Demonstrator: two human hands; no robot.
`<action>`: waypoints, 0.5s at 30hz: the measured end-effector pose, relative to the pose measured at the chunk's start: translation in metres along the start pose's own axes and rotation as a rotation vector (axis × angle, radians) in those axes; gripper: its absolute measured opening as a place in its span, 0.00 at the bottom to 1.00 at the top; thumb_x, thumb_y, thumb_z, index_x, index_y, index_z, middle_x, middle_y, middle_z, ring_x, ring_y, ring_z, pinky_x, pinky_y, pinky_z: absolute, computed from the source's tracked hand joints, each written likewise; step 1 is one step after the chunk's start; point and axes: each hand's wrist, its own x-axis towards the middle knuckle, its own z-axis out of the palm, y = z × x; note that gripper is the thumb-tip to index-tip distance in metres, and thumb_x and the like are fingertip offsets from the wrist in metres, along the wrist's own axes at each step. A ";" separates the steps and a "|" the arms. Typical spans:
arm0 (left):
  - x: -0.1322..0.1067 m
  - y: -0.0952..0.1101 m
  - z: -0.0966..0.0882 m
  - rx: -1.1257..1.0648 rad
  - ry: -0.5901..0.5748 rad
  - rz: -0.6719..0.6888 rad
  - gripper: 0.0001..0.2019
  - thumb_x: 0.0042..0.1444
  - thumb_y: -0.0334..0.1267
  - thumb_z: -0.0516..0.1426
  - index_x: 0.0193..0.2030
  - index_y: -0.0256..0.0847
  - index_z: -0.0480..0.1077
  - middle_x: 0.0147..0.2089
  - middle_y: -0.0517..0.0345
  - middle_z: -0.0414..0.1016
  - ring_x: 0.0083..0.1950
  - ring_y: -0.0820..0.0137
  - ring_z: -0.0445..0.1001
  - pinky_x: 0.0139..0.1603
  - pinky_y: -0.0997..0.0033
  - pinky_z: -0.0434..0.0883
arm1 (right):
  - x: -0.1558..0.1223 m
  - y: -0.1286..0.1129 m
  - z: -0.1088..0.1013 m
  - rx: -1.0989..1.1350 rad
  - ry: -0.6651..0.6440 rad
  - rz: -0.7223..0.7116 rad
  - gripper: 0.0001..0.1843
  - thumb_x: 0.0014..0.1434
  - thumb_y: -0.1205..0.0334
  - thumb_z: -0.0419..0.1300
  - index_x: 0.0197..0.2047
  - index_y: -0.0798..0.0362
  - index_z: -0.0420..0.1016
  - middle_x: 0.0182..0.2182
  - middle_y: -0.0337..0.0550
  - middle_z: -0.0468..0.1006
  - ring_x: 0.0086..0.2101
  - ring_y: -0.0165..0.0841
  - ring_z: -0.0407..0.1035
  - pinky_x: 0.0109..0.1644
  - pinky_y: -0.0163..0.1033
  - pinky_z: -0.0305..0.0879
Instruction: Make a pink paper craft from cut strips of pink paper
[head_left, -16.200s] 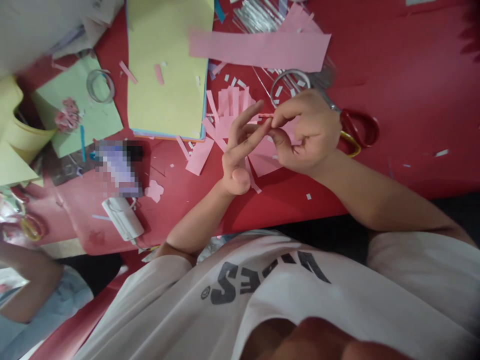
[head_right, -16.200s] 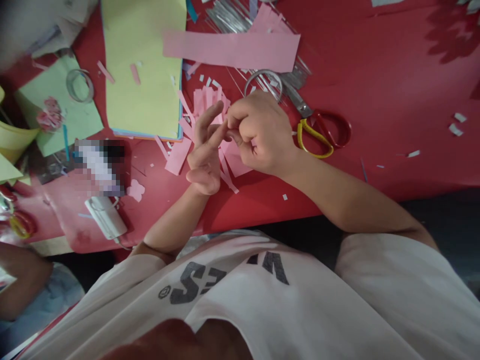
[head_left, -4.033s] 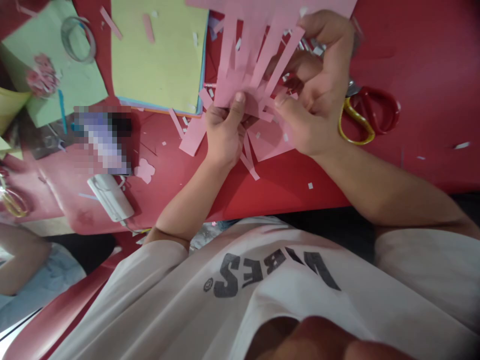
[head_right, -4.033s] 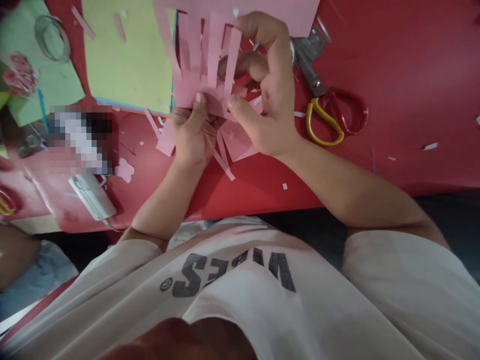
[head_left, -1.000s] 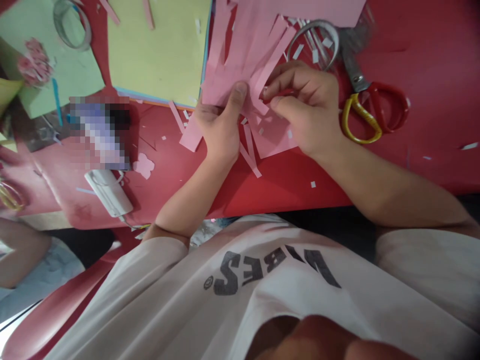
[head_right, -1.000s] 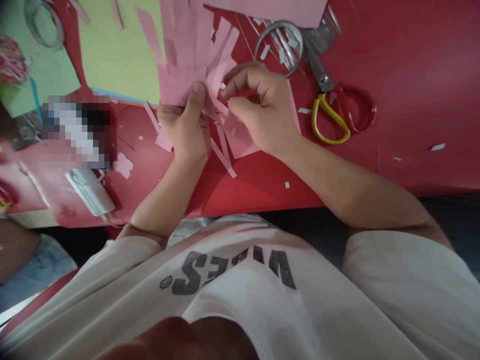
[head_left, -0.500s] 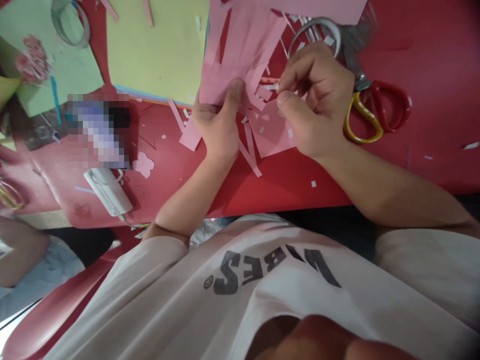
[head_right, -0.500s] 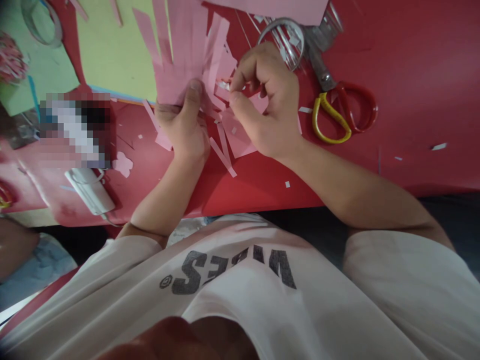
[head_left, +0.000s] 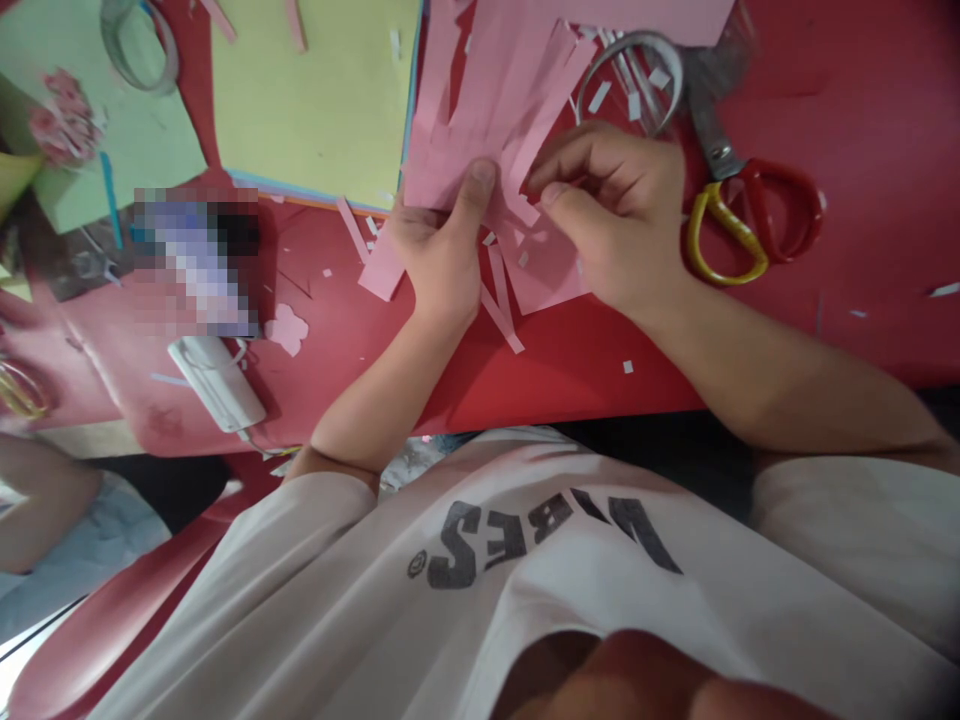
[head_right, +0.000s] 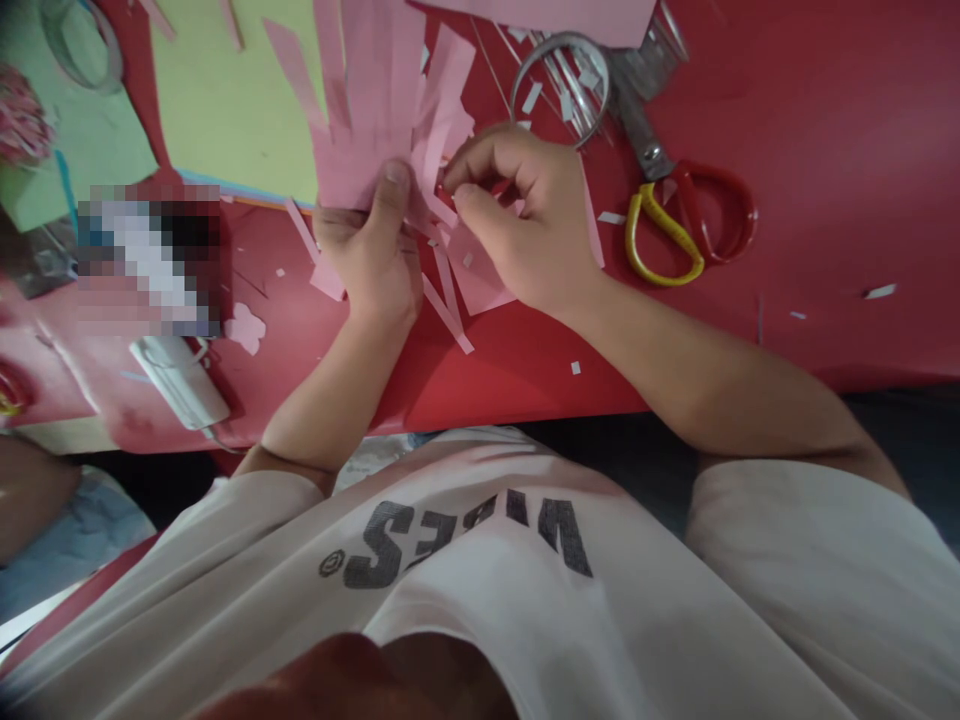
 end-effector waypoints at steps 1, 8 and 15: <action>0.000 0.000 0.000 -0.006 -0.002 0.005 0.16 0.51 0.55 0.68 0.43 0.56 0.74 0.42 0.66 0.79 0.47 0.67 0.76 0.52 0.62 0.75 | 0.000 -0.001 0.000 0.002 -0.002 0.004 0.11 0.55 0.69 0.62 0.34 0.43 0.81 0.34 0.38 0.79 0.35 0.36 0.72 0.38 0.45 0.62; -0.003 0.006 0.003 0.057 0.010 0.031 0.12 0.52 0.55 0.67 0.38 0.55 0.75 0.40 0.64 0.78 0.45 0.67 0.76 0.50 0.65 0.76 | 0.000 -0.008 0.001 0.063 -0.021 0.038 0.10 0.55 0.68 0.62 0.34 0.43 0.82 0.35 0.39 0.79 0.38 0.37 0.72 0.44 0.45 0.66; -0.003 0.004 0.001 0.031 -0.042 0.038 0.15 0.54 0.56 0.65 0.40 0.52 0.74 0.38 0.63 0.77 0.46 0.68 0.76 0.51 0.64 0.75 | 0.003 -0.003 -0.001 0.078 -0.040 0.100 0.08 0.52 0.61 0.63 0.30 0.35 0.80 0.32 0.34 0.79 0.32 0.38 0.70 0.36 0.46 0.63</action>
